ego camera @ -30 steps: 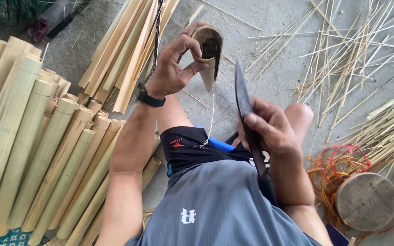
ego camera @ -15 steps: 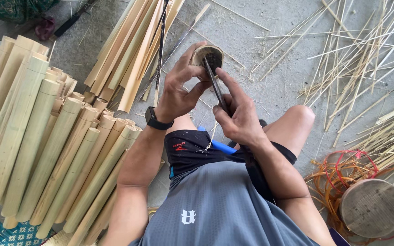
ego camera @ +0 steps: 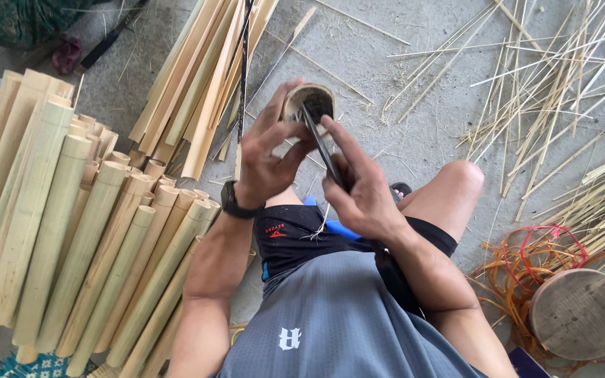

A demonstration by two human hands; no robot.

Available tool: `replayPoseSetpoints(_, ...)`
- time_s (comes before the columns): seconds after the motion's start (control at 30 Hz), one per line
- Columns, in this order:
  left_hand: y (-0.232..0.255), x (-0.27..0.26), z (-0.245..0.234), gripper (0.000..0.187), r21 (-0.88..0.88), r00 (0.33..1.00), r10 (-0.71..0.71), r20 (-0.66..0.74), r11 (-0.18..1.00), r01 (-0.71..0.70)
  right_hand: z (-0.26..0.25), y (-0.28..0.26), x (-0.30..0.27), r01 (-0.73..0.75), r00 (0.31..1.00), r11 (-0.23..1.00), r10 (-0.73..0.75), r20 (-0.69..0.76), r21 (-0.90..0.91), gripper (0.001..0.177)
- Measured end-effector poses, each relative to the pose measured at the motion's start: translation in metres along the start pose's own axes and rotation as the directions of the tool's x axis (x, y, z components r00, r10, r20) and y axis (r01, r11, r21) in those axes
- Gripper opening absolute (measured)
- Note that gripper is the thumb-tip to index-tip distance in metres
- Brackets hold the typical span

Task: The person uses a knife to shape and smooth the ends of bamboo tubes. They repeatedly pick up bamboo pieces, carve the edges, and split the tubes lengthwise, placing finished pieces aside.

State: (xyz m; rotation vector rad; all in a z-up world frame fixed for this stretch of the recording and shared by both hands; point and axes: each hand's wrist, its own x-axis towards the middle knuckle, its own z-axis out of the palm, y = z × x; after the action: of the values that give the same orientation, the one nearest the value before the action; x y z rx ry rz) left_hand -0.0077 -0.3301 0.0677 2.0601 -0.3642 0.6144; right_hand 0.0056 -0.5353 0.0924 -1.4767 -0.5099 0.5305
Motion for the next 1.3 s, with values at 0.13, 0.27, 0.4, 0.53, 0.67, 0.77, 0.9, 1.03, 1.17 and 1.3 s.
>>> replayPoseSetpoints(0.13, -0.009, -0.003, 0.006, 0.028, 0.022, 1.000, 0.031, -0.004, 0.999, -0.031, -0.008, 0.037, 0.003, -0.042, 0.999, 0.995, 0.044, -0.016, 0.085, 0.086)
replayPoseSetpoints(0.27, -0.024, 0.000, 0.003, 0.024, -0.138, 0.997, -0.081, -0.013, 0.987, 0.079, -0.001, 0.102, 0.039, -0.249, 0.964, 0.968, 0.245, -0.106, -0.027, 0.083)
replayPoseSetpoints(0.4, -0.027, 0.002, -0.007, 0.021, -0.106, 0.999, -0.010, 0.046, 0.994, 0.015, 0.001, 0.112, 0.036, -0.256, 0.961, 0.966, 0.252, -0.111, -0.022, 0.084)
replayPoseSetpoints(0.53, -0.020, 0.004, -0.010, 0.026, -0.064, 0.997, -0.043, 0.068, 0.997, 0.047, -0.009, 0.065, 0.012, -0.129, 0.992, 0.984, 0.129, 0.005, 0.121, 0.088)
replayPoseSetpoints(0.67, -0.009, 0.001, -0.005, 0.032, -0.009, 1.000, -0.012, 0.028, 1.000, 0.012, -0.001, 0.027, 0.008, -0.024, 1.000, 0.996, 0.023, -0.006, -0.086, 0.091)
replayPoseSetpoints(0.77, -0.004, -0.004, -0.004, 0.033, -0.003, 0.999, -0.029, 0.035, 1.000, 0.029, 0.006, 0.017, 0.011, 0.004, 1.000, 0.985, -0.007, -0.017, -0.171, 0.092)
replayPoseSetpoints(0.9, -0.001, -0.008, -0.007, 0.033, 0.010, 0.999, -0.033, 0.036, 0.999, 0.032, 0.008, 0.016, 0.009, 0.009, 1.000, 0.983, -0.014, -0.026, -0.186, 0.091)
replayPoseSetpoints(1.03, 0.000, -0.008, -0.004, 0.032, 0.061, 0.999, -0.026, 0.020, 0.998, 0.024, 0.007, 0.018, 0.008, -0.007, 1.000, 0.988, 0.004, -0.018, -0.153, 0.090)
replayPoseSetpoints(1.17, 0.001, -0.006, -0.002, 0.033, 0.055, 1.000, -0.025, 0.017, 0.998, 0.024, 0.008, 0.014, 0.009, 0.001, 1.000, 0.991, -0.003, -0.015, -0.132, 0.090)
replayPoseSetpoints(1.3, 0.010, -0.005, -0.005, 0.032, 0.050, 1.000, 0.001, 0.000, 0.999, -0.001, 0.003, 0.004, -0.002, 0.026, 1.000, 0.994, -0.028, -0.010, -0.108, 0.087)
